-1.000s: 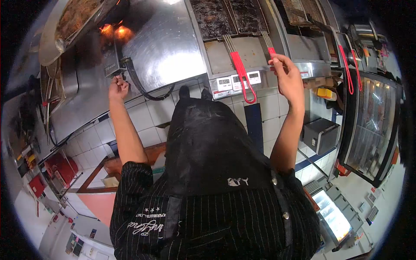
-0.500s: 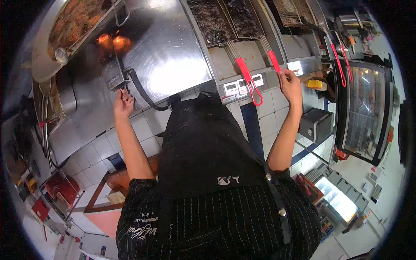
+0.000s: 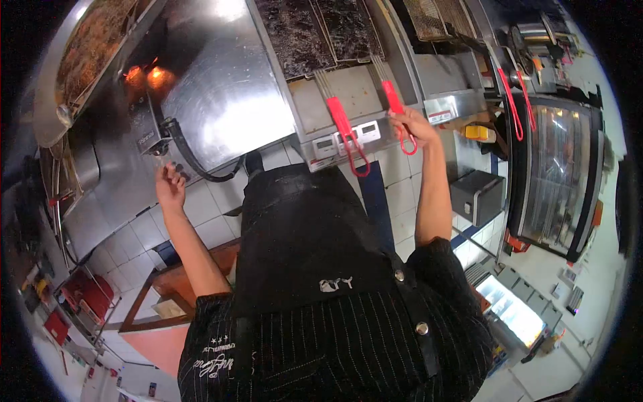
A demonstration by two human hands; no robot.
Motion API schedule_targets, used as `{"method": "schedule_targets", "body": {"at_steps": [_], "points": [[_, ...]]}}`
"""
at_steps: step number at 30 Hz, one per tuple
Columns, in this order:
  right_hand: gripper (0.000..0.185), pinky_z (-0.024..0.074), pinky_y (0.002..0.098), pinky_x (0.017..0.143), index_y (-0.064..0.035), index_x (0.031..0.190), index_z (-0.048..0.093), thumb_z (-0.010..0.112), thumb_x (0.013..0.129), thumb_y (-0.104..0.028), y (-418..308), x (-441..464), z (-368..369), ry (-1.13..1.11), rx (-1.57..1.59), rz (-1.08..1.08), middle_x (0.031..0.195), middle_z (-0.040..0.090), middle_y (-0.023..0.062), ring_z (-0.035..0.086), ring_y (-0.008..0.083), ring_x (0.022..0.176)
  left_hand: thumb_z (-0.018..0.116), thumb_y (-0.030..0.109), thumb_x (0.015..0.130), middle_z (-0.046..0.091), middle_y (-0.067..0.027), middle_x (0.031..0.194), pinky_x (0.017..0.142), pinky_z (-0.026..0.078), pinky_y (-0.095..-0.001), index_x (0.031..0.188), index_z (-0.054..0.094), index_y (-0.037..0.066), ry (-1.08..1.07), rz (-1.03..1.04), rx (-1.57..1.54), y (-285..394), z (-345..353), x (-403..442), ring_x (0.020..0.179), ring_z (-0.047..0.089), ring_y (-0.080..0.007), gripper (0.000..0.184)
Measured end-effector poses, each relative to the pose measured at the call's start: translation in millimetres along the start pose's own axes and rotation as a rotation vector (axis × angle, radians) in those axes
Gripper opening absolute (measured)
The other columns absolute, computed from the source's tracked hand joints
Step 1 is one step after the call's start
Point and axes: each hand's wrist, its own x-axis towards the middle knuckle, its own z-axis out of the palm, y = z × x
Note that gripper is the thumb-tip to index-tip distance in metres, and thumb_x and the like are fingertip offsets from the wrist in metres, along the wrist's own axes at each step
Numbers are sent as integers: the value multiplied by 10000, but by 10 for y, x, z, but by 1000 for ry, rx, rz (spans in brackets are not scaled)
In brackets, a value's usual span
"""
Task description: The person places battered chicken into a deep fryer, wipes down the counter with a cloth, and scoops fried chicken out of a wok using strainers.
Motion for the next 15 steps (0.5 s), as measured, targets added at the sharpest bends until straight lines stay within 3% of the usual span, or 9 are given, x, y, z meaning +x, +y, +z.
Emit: {"method": "schedule_targets", "body": {"at_steps": [1, 4, 6, 8, 10, 12, 15], "points": [[142, 350, 209, 432, -121, 898, 462, 530, 959, -230, 45, 26, -27, 1, 105, 22, 604, 413, -55, 412, 64, 464, 498, 233, 925, 530, 18, 716, 477, 308, -240, 979, 557, 61, 35, 52, 24, -68, 50, -101, 508, 381, -78, 190], [145, 325, 207, 423, -127, 914, 461, 500, 971, -254, 121, 11, -12, -37, 221, -28, 591, 386, -62, 369, 56, 455, 517, 225, 911, 552, 12, 752, 501, 312, -238, 984, 572, 72, 188, 155, 67, -410, 443, -552, 521, 379, -81, 178], [174, 308, 212, 401, -116, 905, 459, 492, 975, -272, 179, -7, -26, -55, 226, -42, 591, 378, -58, 363, 52, 450, 533, 230, 906, 578, 4, 794, 540, 321, -235, 1007, 581, 80, 143, 173, 115, -705, 749, -846, 549, 387, -83, 187], [204, 290, 217, 379, -106, 896, 458, 483, 979, -291, 247, -82, 13, -58, 242, -58, 592, 370, -55, 357, 48, 444, 493, 267, 950, 573, 22, 804, 589, 329, -233, 1005, 595, 97, -81, 129, 278, -1006, 1200, -1152, 571, 375, -78, 206], [245, 289, 220, 374, -97, 897, 442, 473, 982, -325, 222, -181, 74, 41, 49, -132, 599, 373, -44, 352, 49, 438, 495, 315, 946, 598, 13, 851, 602, 344, -228, 1040, 598, 96, -192, 95, 518, -1304, 1713, -1489, 605, 423, -85, 261], [262, 292, 221, 373, -92, 906, 426, 481, 979, -337, 236, -240, 92, 54, 42, -67, 609, 375, -36, 350, 47, 436, 485, 342, 947, 615, -8, 895, 631, 372, -227, 1071, 589, 86, -328, 28, 813, -1513, 2210, -1856, 710, 514, -95, 303], [172, 302, 225, 362, -105, 904, 427, 466, 991, -248, 375, -356, 96, 73, 71, -124, 596, 378, -38, 349, 51, 429, 457, 357, 960, 625, -42, 922, 713, 435, -268, 1087, 567, 58, -445, -87, 1084, -1895, 2472, -2034, 848, 580, -132, 343]]}}
